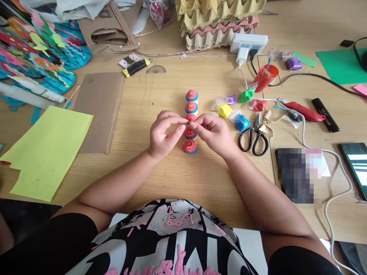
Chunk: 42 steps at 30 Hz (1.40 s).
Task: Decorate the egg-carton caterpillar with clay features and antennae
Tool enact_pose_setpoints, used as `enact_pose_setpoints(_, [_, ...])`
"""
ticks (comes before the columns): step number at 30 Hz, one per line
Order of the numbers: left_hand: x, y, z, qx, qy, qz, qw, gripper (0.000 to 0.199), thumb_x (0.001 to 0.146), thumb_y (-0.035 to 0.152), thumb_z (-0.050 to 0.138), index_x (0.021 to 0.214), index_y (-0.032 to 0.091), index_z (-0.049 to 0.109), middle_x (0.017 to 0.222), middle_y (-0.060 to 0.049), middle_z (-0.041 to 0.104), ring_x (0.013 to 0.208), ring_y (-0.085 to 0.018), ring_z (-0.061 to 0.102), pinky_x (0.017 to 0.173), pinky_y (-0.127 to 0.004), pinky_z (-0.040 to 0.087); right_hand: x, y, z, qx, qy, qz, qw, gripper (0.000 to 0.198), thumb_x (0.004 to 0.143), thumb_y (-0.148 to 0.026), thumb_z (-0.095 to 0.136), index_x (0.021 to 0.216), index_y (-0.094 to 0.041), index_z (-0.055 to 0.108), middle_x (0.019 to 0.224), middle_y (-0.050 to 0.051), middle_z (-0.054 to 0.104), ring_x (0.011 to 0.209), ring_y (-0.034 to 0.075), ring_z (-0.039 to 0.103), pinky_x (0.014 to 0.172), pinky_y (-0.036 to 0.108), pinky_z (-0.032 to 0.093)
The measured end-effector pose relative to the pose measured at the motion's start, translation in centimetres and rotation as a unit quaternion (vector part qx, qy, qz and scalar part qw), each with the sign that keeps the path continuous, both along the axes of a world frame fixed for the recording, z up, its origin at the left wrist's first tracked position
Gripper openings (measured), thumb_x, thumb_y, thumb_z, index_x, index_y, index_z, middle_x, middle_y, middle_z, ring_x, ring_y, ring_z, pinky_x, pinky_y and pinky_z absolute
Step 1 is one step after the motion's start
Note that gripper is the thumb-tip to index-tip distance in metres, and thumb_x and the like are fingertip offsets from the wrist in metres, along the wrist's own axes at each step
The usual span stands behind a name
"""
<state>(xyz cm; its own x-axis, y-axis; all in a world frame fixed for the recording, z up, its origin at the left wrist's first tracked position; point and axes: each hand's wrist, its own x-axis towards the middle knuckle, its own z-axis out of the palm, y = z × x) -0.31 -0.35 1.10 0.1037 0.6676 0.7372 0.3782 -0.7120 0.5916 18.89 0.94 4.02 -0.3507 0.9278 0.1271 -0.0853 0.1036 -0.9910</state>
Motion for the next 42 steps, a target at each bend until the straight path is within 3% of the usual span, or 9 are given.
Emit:
enact_pose_setpoints(6, [0.06,0.11,-0.29,0.001,0.018,-0.004,1.0,0.015,0.098,0.033,0.072,0.11,0.025,0.073,0.105,-0.004,0.078,0.1,-0.019,0.07,0.093,-0.038,0.057,0.25,-0.04,0.1,0.019,-0.028,0.022,0.999,0.047,0.088,-0.06,0.079,0.069,-0.018,0.068,0.064,0.0,0.067,0.051,0.007,0.05,0.051,0.023,0.043])
enact_pose_setpoints(16, [0.25,0.24,-0.36,0.006,-0.017,-0.033,0.999,0.004,0.098,0.027,0.073,0.097,0.023,0.074,0.093,-0.002,0.075,0.093,-0.016,0.069,0.089,-0.036,0.056,0.38,0.0,0.1,0.053,-0.063,0.028,0.996,0.052,0.089,-0.064,0.076,0.068,-0.017,0.071,0.06,0.0,0.064,0.051,0.008,0.049,0.05,0.024,0.04])
enact_pose_setpoints(22, [0.19,0.15,-0.34,-0.013,-0.03,-0.031,0.999,0.01,0.101,0.03,0.07,0.094,0.024,0.073,0.092,-0.001,0.074,0.093,-0.016,0.069,0.09,-0.036,0.056,0.47,0.02,-0.21,0.006,-0.036,0.041,0.999,0.065,0.096,-0.075,0.057,0.072,-0.017,0.074,0.062,0.002,0.066,0.048,0.008,0.046,0.045,0.025,0.034])
enact_pose_setpoints(29, [0.02,0.24,-0.52,-0.029,-0.012,-0.016,0.999,0.01,0.1,0.034,0.071,0.097,0.025,0.074,0.094,-0.002,0.075,0.093,-0.016,0.069,0.089,-0.036,0.058,0.18,-0.08,-0.14,-0.017,0.001,0.039,0.999,0.041,0.083,-0.056,0.086,0.078,-0.017,0.074,0.067,-0.001,0.067,0.056,0.008,0.052,0.054,0.023,0.044])
enact_pose_setpoints(35, [-0.03,0.31,-0.44,-0.024,-0.016,-0.022,0.999,0.014,0.098,0.03,0.073,0.111,0.025,0.072,0.102,-0.003,0.077,0.099,-0.018,0.07,0.09,-0.037,0.056,0.2,0.11,-0.2,-0.037,0.023,0.032,0.999,0.039,0.082,-0.053,0.088,0.079,-0.018,0.071,0.067,-0.002,0.065,0.057,0.008,0.054,0.057,0.023,0.048])
enact_pose_setpoints(42, [-0.06,0.29,-0.42,0.011,0.019,-0.033,0.999,0.014,0.097,0.031,0.073,0.111,0.026,0.071,0.103,-0.003,0.077,0.099,-0.019,0.07,0.092,-0.039,0.056,0.35,0.17,-0.11,-0.017,0.021,0.039,0.999,0.039,0.083,-0.052,0.087,0.079,-0.018,0.068,0.067,-0.003,0.063,0.057,0.007,0.054,0.058,0.023,0.05])
